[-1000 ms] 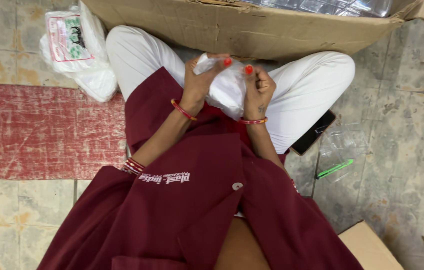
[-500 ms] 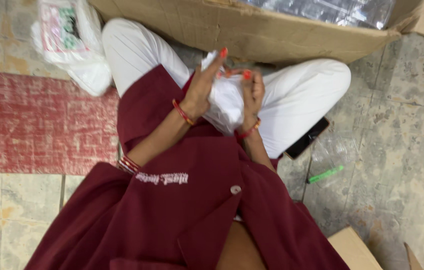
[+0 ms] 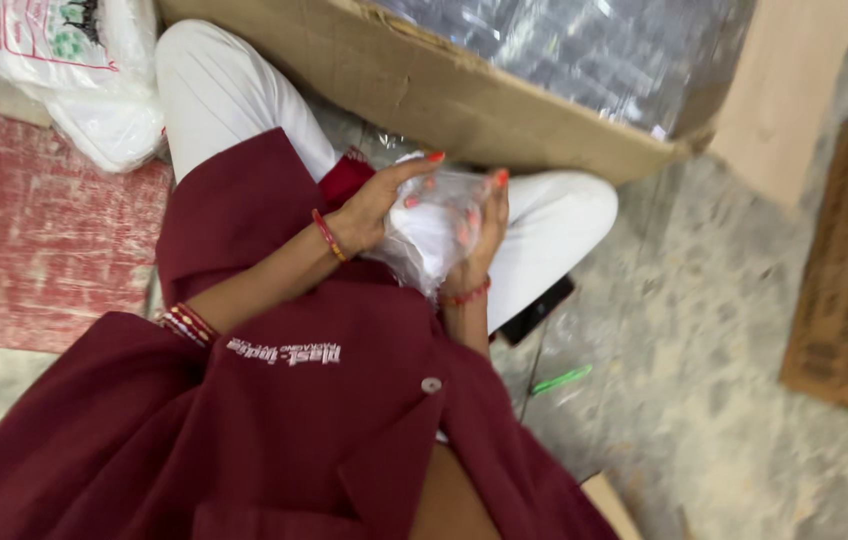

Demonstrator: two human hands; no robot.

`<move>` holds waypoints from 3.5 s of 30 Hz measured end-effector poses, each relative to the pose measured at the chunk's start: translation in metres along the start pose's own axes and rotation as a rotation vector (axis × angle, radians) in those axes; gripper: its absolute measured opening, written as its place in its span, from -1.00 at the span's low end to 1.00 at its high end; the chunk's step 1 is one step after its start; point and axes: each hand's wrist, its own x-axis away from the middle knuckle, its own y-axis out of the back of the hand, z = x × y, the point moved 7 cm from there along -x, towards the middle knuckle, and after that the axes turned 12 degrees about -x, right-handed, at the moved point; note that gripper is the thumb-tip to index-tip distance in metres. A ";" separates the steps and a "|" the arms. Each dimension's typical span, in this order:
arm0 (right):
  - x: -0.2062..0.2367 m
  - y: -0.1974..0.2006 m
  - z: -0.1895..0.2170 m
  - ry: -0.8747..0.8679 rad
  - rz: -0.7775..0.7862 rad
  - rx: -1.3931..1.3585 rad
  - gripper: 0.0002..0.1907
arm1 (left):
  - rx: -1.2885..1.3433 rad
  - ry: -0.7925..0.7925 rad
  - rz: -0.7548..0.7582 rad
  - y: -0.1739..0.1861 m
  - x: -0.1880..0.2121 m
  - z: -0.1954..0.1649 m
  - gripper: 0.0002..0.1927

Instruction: The person sits on the floor and packs white plastic bags into clear plastic containers taken from a cardboard box. They open the bags, place them into the containers, and set the filled containers aside.

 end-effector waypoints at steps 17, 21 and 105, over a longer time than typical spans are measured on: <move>-0.135 -0.205 0.240 0.964 0.599 0.256 -0.55 | -1.568 -0.648 -0.368 -0.108 -0.200 -0.290 -0.45; -0.176 -0.196 0.217 1.139 0.373 0.591 -0.74 | -1.572 -0.749 -0.317 -0.110 -0.237 -0.292 -0.52; 0.100 -0.191 0.037 0.520 0.894 0.624 0.19 | -1.568 -1.205 -0.603 -0.069 0.099 -0.183 -0.37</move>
